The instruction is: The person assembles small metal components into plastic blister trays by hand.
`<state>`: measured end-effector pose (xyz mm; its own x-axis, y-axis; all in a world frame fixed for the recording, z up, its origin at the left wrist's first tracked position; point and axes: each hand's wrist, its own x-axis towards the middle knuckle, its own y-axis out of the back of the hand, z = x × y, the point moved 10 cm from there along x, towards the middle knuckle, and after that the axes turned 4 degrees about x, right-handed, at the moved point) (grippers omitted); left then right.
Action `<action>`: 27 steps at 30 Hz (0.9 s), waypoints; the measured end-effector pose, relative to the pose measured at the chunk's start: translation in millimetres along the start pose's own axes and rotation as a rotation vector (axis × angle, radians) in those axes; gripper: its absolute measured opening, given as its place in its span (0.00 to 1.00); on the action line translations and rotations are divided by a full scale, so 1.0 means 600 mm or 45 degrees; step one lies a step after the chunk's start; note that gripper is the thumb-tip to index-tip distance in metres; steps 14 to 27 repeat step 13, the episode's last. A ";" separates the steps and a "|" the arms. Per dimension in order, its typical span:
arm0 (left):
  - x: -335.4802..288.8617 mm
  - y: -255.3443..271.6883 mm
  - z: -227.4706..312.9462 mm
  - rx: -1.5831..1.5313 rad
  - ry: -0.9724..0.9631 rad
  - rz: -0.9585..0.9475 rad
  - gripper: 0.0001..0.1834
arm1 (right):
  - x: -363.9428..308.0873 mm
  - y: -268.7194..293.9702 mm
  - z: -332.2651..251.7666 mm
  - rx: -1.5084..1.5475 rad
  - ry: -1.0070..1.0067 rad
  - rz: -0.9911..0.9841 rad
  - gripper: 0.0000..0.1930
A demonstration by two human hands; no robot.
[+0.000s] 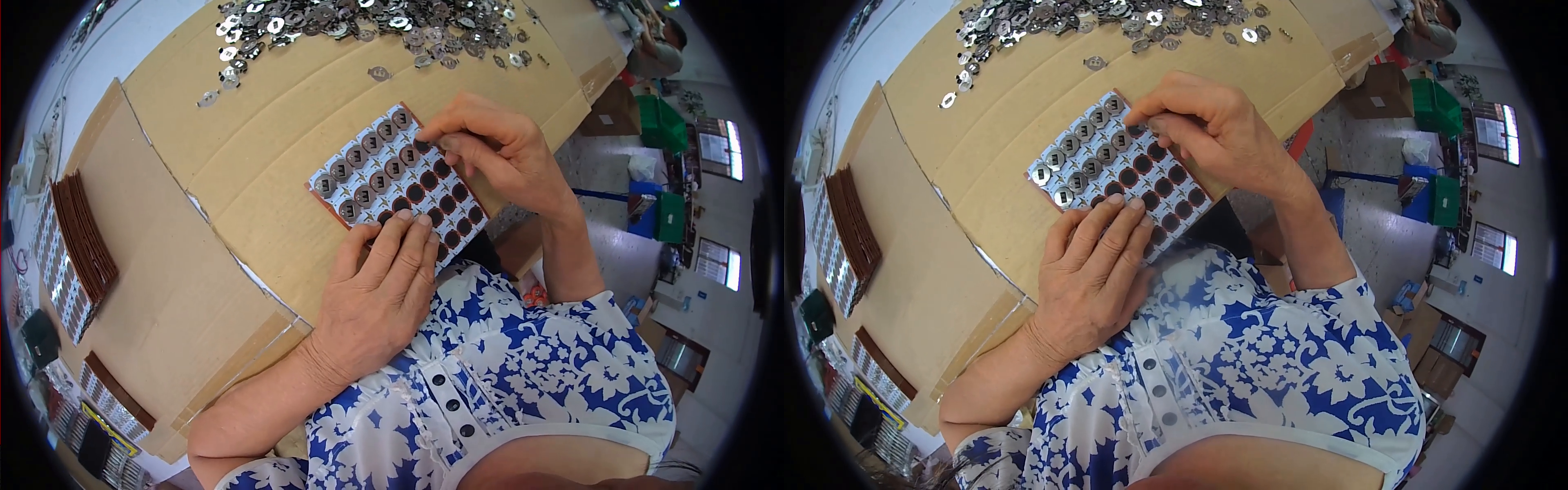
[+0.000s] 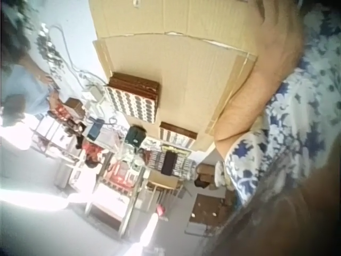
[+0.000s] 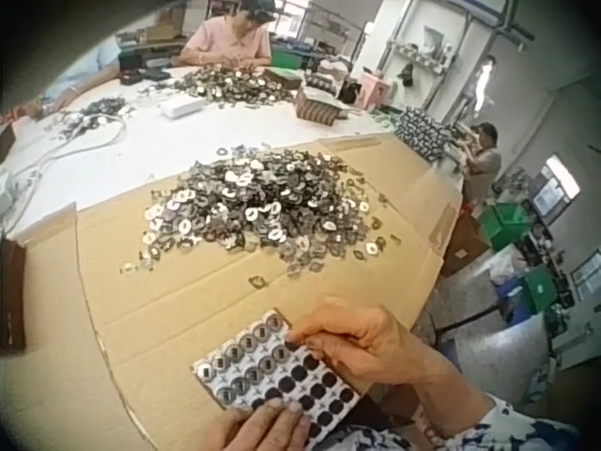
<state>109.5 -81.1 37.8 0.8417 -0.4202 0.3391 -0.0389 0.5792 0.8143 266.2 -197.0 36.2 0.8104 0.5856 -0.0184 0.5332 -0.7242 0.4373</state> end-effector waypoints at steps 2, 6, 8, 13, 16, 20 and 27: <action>0.001 -0.001 0.002 -0.008 0.005 -0.001 0.36 | 0.001 0.002 -0.006 -0.057 0.002 0.019 0.07; 0.003 -0.004 0.004 0.003 -0.001 -0.003 0.36 | 0.011 0.001 -0.021 -0.259 0.114 -0.090 0.04; 0.001 -0.004 0.006 0.012 -0.001 -0.009 0.36 | 0.015 -0.002 -0.030 -0.325 0.179 -0.156 0.04; -0.002 -0.006 0.006 0.013 -0.013 -0.026 0.37 | 0.018 -0.013 -0.038 -0.520 0.296 -0.201 0.05; -0.002 -0.006 0.006 0.013 -0.013 -0.026 0.37 | 0.018 -0.013 -0.038 -0.520 0.296 -0.201 0.05; -0.002 -0.006 0.006 0.013 -0.013 -0.026 0.37 | 0.018 -0.013 -0.038 -0.520 0.296 -0.201 0.05; -0.002 -0.006 0.006 0.013 -0.013 -0.026 0.37 | 0.018 -0.013 -0.038 -0.520 0.296 -0.201 0.05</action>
